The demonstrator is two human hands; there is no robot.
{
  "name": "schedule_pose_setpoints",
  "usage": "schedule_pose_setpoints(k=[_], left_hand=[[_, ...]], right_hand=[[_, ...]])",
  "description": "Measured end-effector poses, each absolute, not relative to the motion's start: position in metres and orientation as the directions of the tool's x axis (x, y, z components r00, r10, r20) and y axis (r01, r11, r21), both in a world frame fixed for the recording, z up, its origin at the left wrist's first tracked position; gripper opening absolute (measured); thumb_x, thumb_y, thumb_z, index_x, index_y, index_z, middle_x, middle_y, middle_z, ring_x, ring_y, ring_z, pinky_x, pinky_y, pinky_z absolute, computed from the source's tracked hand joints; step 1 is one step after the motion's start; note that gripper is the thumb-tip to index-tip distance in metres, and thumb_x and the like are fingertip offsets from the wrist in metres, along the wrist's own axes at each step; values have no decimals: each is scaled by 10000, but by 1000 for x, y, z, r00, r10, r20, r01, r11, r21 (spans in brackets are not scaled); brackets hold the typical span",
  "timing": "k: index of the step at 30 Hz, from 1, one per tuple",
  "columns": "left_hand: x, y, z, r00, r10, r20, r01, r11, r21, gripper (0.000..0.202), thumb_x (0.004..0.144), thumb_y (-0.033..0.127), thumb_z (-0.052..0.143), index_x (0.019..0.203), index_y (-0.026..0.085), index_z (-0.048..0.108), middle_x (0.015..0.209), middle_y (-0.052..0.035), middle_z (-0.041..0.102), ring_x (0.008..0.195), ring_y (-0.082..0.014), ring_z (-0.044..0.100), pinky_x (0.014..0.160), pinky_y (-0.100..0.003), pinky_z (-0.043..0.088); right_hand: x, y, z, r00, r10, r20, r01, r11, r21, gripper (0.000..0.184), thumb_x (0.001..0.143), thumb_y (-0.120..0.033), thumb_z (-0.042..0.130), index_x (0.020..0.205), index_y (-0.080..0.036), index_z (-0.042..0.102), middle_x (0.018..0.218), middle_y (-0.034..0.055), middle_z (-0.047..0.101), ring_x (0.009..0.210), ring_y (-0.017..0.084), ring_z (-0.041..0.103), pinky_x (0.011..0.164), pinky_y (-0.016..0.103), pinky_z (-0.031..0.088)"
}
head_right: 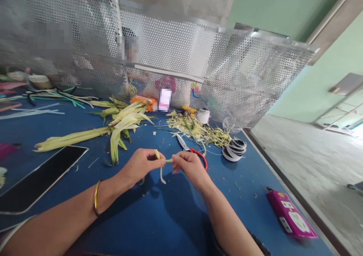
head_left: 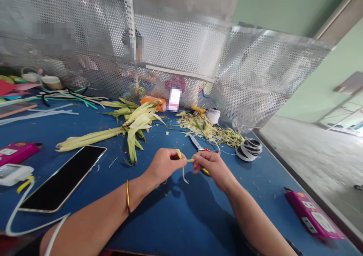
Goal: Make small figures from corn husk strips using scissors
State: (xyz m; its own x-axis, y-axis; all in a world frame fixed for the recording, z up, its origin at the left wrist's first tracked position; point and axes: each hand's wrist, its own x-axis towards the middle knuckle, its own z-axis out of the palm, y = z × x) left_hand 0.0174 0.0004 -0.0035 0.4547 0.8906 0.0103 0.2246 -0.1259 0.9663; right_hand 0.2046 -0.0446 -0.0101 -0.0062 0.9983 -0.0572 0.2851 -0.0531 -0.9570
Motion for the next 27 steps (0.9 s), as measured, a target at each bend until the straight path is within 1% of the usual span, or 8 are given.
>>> schedule_pose_setpoints(k=[1,3,6,10,20,23,25,27], left_hand=[[18,1,-3,435,899,-57,172,-21,985,99,664,259,664,654,166,698,634,1,669,641,-135,572,650,-241,422],[18,1,-2,403,898,-177,68,163,984,97,627,252,692,636,156,687,626,-11,659,640,-135,569,669,-251,439],[18,1,1,381,888,-256,-29,288,957,115,607,255,717,628,147,684,644,-31,660,649,-135,572,686,-262,450],[18,0,2,385,890,-242,-55,284,957,126,603,258,724,638,142,690,648,-32,657,647,-129,563,684,-263,438],[17,-2,4,381,888,-257,-95,314,945,160,584,270,755,652,137,700,655,-24,663,654,-130,580,664,-255,437],[16,-4,7,387,882,-269,-100,330,939,155,588,259,758,663,136,702,645,-23,658,644,-127,575,634,-247,431],[16,-4,9,391,879,-272,-103,335,936,150,588,256,761,655,138,699,651,-31,664,650,-132,581,628,-246,431],[16,-4,9,396,880,-263,-93,323,942,145,593,262,760,646,141,699,665,-38,671,657,-135,583,634,-249,433]], right_hand=[[213,-46,-11,73,997,17,465,-19,-885,324,821,-487,553,780,-175,634,713,32,638,653,162,598,639,287,436],[228,-49,-13,165,978,127,831,-69,-551,240,803,-348,598,973,-184,643,897,62,663,806,202,608,702,299,420],[240,-50,-18,193,979,68,969,-180,-168,370,808,-178,533,1170,-125,584,1049,145,640,901,250,618,734,321,404],[234,-47,-20,120,993,6,991,-120,-60,542,752,-48,487,1292,-91,496,1089,175,638,970,267,620,775,320,391],[210,-83,-11,124,982,-141,975,-147,-166,705,711,-121,537,1405,-141,419,1022,145,695,874,270,654,693,311,402],[219,-103,-6,89,974,-208,878,-175,-446,558,712,-195,562,1268,-165,563,855,69,679,765,215,617,649,284,408],[231,-119,-1,49,955,-293,660,-252,-708,583,686,-254,584,1262,-168,556,762,10,612,609,154,535,549,254,394],[245,-137,2,101,938,-331,437,-341,-832,652,676,-336,624,1301,-197,504,799,-15,563,515,101,433,470,236,362]])
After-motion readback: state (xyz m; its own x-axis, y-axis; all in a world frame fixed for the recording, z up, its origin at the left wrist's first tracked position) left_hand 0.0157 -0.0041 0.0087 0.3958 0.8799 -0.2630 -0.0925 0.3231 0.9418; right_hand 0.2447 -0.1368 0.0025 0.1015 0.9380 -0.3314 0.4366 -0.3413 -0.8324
